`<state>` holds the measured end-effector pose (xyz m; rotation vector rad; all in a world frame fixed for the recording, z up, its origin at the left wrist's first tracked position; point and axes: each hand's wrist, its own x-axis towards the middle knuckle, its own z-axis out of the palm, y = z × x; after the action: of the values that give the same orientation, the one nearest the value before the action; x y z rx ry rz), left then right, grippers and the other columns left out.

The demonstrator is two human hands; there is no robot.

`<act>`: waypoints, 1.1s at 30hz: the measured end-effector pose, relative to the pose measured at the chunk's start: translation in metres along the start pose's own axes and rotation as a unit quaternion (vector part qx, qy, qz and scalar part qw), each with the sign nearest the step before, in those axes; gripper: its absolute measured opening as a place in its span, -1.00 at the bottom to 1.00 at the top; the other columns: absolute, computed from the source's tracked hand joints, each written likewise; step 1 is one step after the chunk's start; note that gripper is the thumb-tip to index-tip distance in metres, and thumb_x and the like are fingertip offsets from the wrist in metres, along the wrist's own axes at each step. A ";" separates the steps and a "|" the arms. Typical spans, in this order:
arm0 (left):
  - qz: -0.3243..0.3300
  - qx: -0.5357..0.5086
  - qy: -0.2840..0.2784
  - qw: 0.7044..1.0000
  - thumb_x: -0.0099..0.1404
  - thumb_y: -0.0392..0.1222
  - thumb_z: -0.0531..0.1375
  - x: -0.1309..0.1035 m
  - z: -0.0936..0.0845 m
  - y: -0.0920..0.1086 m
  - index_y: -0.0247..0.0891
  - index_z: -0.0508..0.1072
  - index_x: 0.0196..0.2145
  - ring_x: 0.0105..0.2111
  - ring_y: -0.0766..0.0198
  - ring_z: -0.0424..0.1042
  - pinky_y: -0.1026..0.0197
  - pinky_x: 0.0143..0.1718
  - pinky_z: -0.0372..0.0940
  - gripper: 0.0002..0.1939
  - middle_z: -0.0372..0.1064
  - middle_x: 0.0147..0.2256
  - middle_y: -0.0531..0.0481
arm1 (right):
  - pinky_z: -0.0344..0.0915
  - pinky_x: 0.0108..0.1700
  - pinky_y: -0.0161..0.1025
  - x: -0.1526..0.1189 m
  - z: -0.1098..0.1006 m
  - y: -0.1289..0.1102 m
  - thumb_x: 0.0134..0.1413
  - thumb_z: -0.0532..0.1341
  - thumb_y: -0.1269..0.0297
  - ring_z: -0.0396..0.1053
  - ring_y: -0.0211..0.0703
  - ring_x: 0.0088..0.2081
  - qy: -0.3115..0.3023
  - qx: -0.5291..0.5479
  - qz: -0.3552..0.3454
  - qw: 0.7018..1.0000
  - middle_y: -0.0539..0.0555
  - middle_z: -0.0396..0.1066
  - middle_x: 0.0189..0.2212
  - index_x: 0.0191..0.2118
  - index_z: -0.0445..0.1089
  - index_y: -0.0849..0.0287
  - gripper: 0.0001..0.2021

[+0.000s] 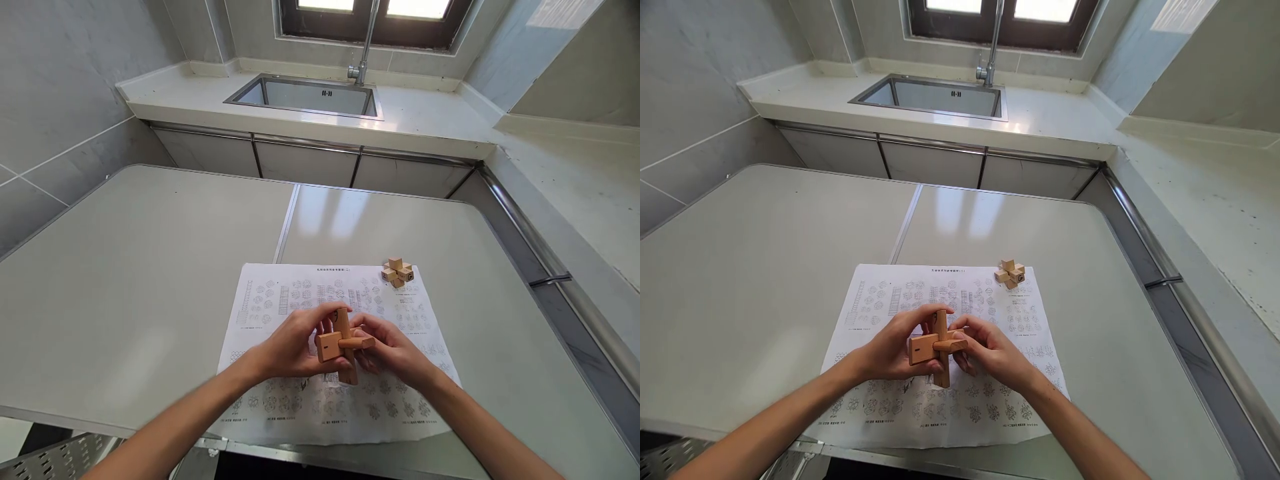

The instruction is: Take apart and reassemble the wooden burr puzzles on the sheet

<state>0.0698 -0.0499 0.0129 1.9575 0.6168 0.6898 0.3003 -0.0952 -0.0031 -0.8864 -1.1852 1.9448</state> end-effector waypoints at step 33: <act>-0.152 -0.026 0.136 0.979 0.50 -0.03 0.16 0.009 0.007 -0.002 -0.23 0.35 0.09 -0.27 0.28 0.50 0.23 -0.31 0.40 -0.69 0.46 -0.02 -0.15 | 0.36 -0.33 -0.19 0.002 0.001 0.001 0.40 0.22 0.09 0.42 -0.13 -0.33 0.120 -0.170 -0.100 0.973 0.13 0.48 -0.16 -0.02 0.43 0.06 -0.80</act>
<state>0.0813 -0.0471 0.0098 1.6853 1.0300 0.7758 0.2985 -0.0944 -0.0040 -1.0950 -1.4228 1.4539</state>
